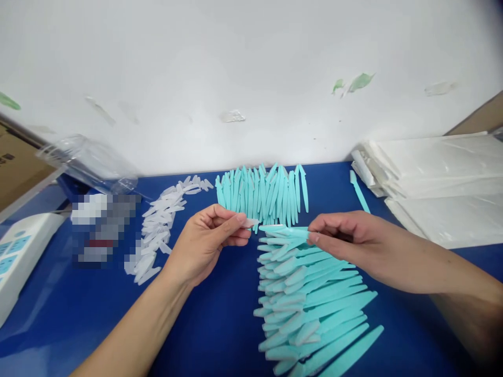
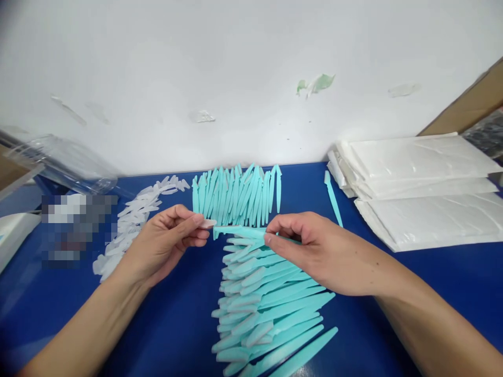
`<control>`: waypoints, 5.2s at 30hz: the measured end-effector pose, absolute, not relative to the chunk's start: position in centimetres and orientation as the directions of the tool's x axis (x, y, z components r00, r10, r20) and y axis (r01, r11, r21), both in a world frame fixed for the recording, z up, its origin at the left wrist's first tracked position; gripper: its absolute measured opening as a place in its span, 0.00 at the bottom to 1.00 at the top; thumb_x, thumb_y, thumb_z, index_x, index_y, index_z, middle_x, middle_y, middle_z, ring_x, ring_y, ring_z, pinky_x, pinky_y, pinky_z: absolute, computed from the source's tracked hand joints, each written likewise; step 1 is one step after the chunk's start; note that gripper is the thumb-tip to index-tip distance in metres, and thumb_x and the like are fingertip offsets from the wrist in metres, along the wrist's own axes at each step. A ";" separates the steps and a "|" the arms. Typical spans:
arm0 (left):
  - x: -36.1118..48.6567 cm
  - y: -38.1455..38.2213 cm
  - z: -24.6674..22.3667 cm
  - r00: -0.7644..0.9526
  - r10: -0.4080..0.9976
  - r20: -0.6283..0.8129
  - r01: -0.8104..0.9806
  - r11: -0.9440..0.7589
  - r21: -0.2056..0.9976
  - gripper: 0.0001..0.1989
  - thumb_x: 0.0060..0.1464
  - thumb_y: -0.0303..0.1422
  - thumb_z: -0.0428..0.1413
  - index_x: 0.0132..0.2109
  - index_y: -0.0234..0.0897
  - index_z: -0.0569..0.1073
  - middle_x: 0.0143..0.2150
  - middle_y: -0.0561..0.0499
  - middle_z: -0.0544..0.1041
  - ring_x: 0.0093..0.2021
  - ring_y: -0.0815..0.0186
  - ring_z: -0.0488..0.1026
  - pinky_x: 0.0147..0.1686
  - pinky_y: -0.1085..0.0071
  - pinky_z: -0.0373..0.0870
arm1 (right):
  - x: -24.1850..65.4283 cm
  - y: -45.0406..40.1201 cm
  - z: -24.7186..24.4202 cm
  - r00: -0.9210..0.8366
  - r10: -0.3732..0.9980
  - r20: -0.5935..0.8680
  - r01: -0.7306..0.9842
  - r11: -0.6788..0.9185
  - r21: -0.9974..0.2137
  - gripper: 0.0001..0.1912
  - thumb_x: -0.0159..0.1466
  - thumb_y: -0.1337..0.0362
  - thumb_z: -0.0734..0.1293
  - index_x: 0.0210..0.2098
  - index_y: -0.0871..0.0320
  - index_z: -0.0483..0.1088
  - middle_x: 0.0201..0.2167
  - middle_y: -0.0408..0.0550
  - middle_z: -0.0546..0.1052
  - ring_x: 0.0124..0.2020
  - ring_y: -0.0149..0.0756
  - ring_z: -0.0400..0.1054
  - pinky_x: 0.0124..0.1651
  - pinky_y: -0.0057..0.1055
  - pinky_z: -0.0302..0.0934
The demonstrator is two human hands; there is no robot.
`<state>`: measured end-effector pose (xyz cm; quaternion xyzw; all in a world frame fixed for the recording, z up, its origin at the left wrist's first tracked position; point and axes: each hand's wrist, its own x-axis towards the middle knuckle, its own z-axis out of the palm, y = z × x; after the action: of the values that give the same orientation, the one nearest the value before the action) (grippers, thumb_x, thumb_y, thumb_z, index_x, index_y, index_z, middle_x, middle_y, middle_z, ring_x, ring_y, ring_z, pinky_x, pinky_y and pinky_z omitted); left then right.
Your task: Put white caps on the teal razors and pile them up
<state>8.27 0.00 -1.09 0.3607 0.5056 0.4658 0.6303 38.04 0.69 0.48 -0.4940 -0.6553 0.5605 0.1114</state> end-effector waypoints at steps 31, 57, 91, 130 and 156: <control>10.3 -1.9 -1.0 0.182 0.977 -0.110 0.241 0.064 0.968 0.08 0.60 0.38 0.70 0.38 0.40 0.83 0.33 0.52 0.86 0.33 0.66 0.80 0.32 0.74 0.76 | 37.5 0.2 1.1 -0.442 0.860 -0.253 0.583 0.062 -0.810 0.14 0.73 0.48 0.67 0.45 0.49 0.79 0.32 0.41 0.74 0.29 0.32 0.61 0.30 0.30 0.56; 6.1 0.4 0.4 -0.066 0.957 0.282 0.598 -0.188 0.779 0.11 0.60 0.40 0.67 0.31 0.41 0.81 0.26 0.56 0.74 0.28 0.67 0.65 0.30 0.70 0.61 | 36.8 8.1 0.0 -0.040 0.975 -0.217 0.876 -0.070 -0.478 0.15 0.65 0.52 0.72 0.40 0.59 0.78 0.30 0.51 0.85 0.26 0.39 0.78 0.34 0.33 0.69; 5.5 0.3 0.5 0.153 0.988 -0.038 0.375 -0.022 0.927 0.15 0.62 0.47 0.66 0.43 0.41 0.87 0.34 0.48 0.84 0.32 0.64 0.77 0.34 0.72 0.74 | 37.7 1.5 1.5 -0.528 0.822 -0.215 0.482 0.081 -0.873 0.17 0.72 0.47 0.67 0.44 0.55 0.77 0.29 0.40 0.67 0.27 0.30 0.54 0.28 0.30 0.52; 6.5 -0.9 0.3 0.413 0.887 0.208 0.416 -0.387 0.823 0.08 0.65 0.31 0.65 0.50 0.44 0.87 0.42 0.52 0.86 0.38 0.70 0.80 0.38 0.77 0.75 | 38.8 1.9 1.3 -0.561 0.794 -0.236 0.474 0.074 -0.878 0.14 0.73 0.48 0.67 0.45 0.51 0.76 0.32 0.41 0.68 0.32 0.34 0.57 0.33 0.33 0.52; 10.1 -2.3 -0.5 0.336 0.942 0.026 0.438 -0.180 0.881 0.08 0.67 0.37 0.64 0.47 0.43 0.87 0.43 0.49 0.86 0.41 0.62 0.81 0.38 0.68 0.76 | 38.8 1.8 1.4 -0.538 0.829 -0.150 0.537 0.201 -0.819 0.12 0.69 0.51 0.72 0.39 0.50 0.82 0.39 0.46 0.77 0.35 0.36 0.70 0.36 0.34 0.62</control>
<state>10.08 -2.29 -0.47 0.7051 0.4890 0.3048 0.4133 38.81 1.76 1.44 -0.4513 -0.7571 0.4426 0.1649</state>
